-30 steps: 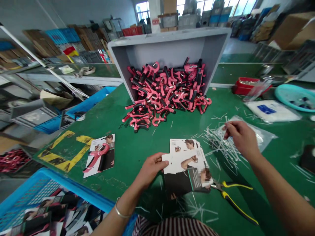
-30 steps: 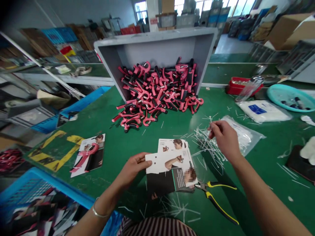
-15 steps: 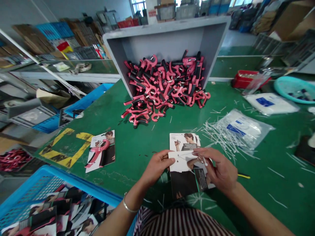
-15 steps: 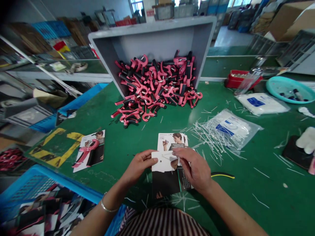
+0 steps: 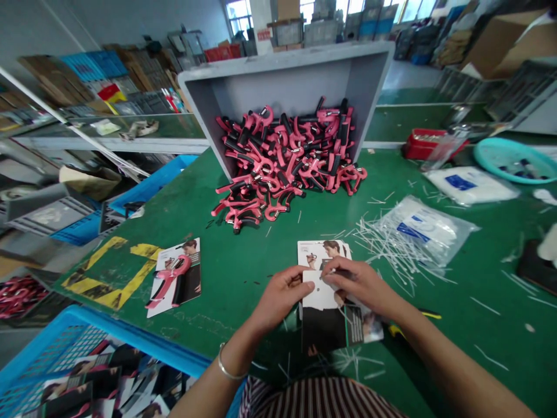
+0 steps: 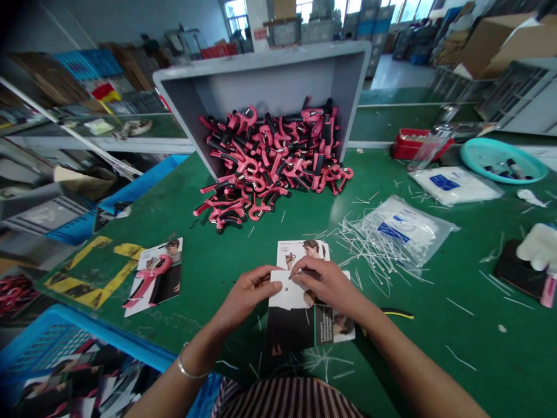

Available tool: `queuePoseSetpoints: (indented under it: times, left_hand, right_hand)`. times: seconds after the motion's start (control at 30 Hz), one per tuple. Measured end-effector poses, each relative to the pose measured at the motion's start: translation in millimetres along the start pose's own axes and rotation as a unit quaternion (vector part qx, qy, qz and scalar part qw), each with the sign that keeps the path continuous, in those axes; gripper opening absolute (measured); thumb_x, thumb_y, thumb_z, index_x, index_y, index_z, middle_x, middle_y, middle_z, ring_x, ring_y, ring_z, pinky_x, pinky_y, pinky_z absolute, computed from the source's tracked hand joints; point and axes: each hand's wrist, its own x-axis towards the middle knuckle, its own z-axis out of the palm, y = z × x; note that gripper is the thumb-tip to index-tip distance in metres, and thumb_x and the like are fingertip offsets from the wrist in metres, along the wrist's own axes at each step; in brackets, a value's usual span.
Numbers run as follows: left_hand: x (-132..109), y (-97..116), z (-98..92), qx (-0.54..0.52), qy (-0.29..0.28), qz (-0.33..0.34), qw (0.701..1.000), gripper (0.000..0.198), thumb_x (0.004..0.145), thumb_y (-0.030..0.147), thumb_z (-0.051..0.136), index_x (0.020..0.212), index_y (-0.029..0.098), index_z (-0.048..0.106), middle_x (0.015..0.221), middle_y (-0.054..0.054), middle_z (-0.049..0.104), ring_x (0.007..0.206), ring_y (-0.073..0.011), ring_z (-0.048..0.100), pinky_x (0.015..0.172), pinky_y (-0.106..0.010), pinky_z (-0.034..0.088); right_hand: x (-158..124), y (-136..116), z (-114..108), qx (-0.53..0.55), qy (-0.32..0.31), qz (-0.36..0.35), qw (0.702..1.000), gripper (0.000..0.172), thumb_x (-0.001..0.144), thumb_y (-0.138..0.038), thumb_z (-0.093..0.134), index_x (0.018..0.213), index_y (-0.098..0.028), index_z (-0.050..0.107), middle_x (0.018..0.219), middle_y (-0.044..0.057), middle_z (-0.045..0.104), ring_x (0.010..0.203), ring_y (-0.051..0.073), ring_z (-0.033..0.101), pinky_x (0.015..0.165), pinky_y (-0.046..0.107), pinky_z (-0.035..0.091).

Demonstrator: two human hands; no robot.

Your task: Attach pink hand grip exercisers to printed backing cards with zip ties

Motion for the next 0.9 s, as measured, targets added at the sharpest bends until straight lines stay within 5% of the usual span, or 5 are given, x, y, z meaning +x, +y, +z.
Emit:
queuePoseSetpoints:
  times: [0.17,0.3,0.53,0.77,0.9]
  left_hand:
    - [-6.8,-24.6,-10.1,0.055,0.014,-0.036,0.998,0.036,0.090,0.048,0.051,0.096,0.015,0.066,0.063,0.002,0.057,0.055,-0.0109,0.050,0.056,-0.021,0.040]
    - [-22.6,-39.3,-16.1,0.126,0.042,0.001,0.991,0.017,0.085,0.033,0.062,0.087,0.017,0.064,0.072,0.001,0.060,0.063,-0.0116,0.052,0.061,-0.021,0.040]
    - [-52.3,-10.0,-22.1,0.252,-0.148,0.091,0.952,0.027,0.096,0.026,0.044,0.107,0.022,0.069,0.097,-0.009,0.069,0.089,-0.0199,0.062,0.082,-0.030,0.048]
    - [-32.4,-25.4,-16.2,0.312,0.112,0.181,0.926,0.019,0.092,0.021,0.052,0.095,0.019,0.070,0.099,-0.009,0.064,0.098,-0.0208,0.058,0.089,-0.032,0.045]
    - [-18.1,-33.8,-9.9,0.282,0.112,0.143,0.942,0.020,0.090,0.020,0.050,0.096,0.019,0.070,0.092,-0.006,0.064,0.088,-0.0192,0.059,0.079,-0.028,0.046]
  right_hand:
    - [-3.6,7.5,-8.1,0.107,-0.023,0.077,0.991,0.019,0.092,-0.038,0.057,0.092,-0.021,0.065,0.079,-0.001,0.059,0.068,0.012,0.051,0.061,0.023,0.039]
    - [-5.0,14.8,-4.4,0.164,-0.036,0.109,0.980,0.021,0.090,-0.041,0.060,0.091,-0.020,0.065,0.077,-0.002,0.056,0.065,0.010,0.046,0.058,0.022,0.035]
    - [9.0,26.4,5.1,0.289,-0.055,0.161,0.942,0.029,0.080,-0.046,0.070,0.083,-0.018,0.062,0.073,-0.002,0.055,0.063,0.011,0.046,0.055,0.022,0.035]
    - [16.5,25.5,17.6,0.339,-0.036,0.165,0.925,0.026,0.079,-0.042,0.072,0.083,-0.019,0.061,0.072,-0.004,0.056,0.061,0.009,0.048,0.057,0.022,0.037]
    - [12.7,17.4,19.8,0.254,-0.040,0.119,0.959,0.023,0.084,-0.041,0.067,0.087,-0.019,0.064,0.074,-0.003,0.057,0.064,0.010,0.049,0.058,0.022,0.037]
